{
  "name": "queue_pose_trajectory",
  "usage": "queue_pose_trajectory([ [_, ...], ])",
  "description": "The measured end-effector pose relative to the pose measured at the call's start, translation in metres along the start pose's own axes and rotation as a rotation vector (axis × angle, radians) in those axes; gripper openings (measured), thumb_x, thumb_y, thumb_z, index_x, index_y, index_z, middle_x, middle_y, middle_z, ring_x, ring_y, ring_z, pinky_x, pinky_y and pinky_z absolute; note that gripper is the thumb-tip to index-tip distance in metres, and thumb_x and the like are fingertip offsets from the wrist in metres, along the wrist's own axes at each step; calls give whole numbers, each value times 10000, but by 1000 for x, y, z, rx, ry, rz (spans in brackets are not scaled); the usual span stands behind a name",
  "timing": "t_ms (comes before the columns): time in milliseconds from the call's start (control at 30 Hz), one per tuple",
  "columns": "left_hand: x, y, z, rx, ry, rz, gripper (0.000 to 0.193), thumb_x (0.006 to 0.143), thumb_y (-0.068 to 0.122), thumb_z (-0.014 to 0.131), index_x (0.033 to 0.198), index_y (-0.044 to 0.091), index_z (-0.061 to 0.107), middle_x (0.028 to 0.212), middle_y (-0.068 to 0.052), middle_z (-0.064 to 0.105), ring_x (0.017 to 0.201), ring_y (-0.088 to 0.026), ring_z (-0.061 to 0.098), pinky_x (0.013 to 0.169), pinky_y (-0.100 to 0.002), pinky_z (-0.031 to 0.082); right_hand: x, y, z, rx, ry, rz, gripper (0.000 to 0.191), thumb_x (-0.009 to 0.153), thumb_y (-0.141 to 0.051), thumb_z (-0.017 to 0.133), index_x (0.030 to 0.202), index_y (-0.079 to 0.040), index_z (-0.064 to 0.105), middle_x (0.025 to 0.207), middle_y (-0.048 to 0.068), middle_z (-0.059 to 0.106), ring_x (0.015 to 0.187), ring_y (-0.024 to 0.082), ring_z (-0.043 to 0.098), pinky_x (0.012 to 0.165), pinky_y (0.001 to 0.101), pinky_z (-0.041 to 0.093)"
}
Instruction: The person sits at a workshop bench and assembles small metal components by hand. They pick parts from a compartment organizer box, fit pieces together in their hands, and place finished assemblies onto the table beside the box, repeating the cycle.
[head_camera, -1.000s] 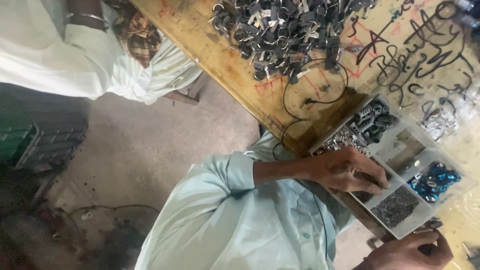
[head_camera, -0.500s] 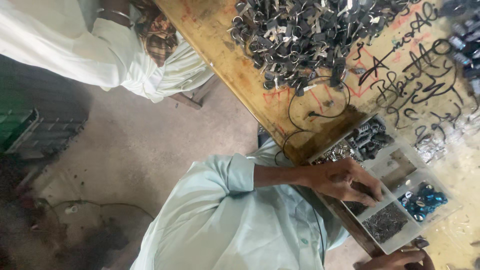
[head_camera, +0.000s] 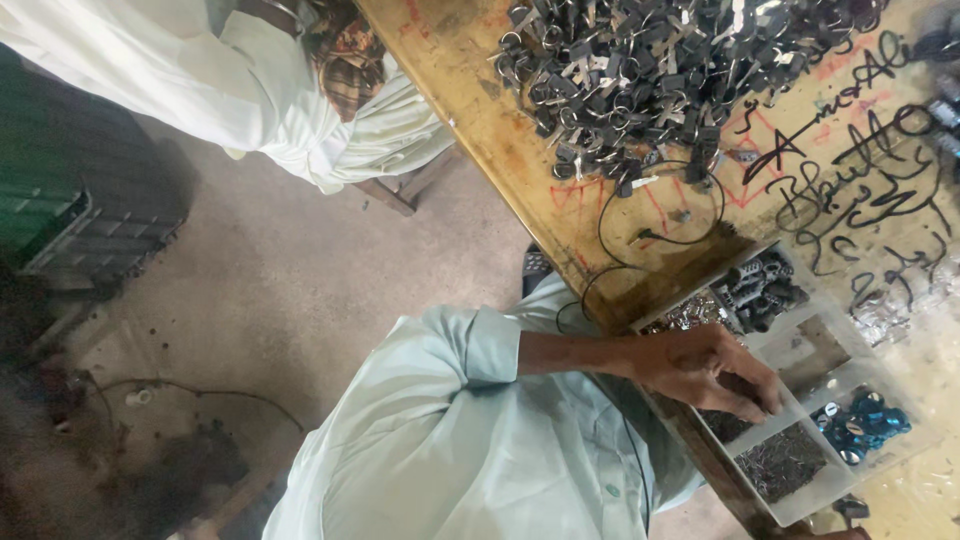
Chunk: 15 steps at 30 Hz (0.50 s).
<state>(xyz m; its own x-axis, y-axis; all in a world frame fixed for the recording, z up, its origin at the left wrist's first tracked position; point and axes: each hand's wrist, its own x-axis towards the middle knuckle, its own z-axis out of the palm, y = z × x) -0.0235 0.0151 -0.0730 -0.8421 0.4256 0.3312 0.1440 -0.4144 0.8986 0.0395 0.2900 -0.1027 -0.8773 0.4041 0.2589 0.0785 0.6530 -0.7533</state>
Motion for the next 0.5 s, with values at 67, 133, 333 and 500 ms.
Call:
queue_pose_trajectory([
  [67, 0, -1, 2, -8, 16, -10, 198, 994, 107, 745, 1142, -23, 726, 1071, -74, 766, 1054, -99, 667, 970, -293, 541, 3, 3, 0, -2, -7, -7, 249, 1181, -187, 474, 1289, 24, 549, 1092, 172, 665, 928, 243, 684, 785, 340, 612],
  [133, 2, 0, 2, -76, 24, -10, 181, 1001, 110, 750, 1113, -28, 719, 1065, -74, 765, 1040, -91, 669, 949, -273, 543, 7, 4, 0, -8, -19, -17, 244, 1179, -178, 472, 1285, 28, 547, 1087, 174, 660, 925, 241, 678, 789, 337, 607],
  [333, 4, 0, -1, 172, -17, -86, 233, 952, 100, 771, 1153, -11, 736, 1106, -72, 792, 1016, -103, 732, 928, -282, 587, 15, 8, -1, -11, -45, -34, 230, 1175, -152, 466, 1274, 42, 540, 1070, 179, 647, 918, 238, 660, 800, 329, 592],
  [500, -2, -6, 1, -140, -2, 33, 202, 1000, 71, 750, 1167, -37, 714, 1136, -113, 746, 1179, -118, 638, 995, -286, 533, 17, 14, -4, -4, -64, -50, 219, 1172, -131, 461, 1264, 54, 534, 1056, 182, 637, 911, 234, 646, 809, 322, 579],
])
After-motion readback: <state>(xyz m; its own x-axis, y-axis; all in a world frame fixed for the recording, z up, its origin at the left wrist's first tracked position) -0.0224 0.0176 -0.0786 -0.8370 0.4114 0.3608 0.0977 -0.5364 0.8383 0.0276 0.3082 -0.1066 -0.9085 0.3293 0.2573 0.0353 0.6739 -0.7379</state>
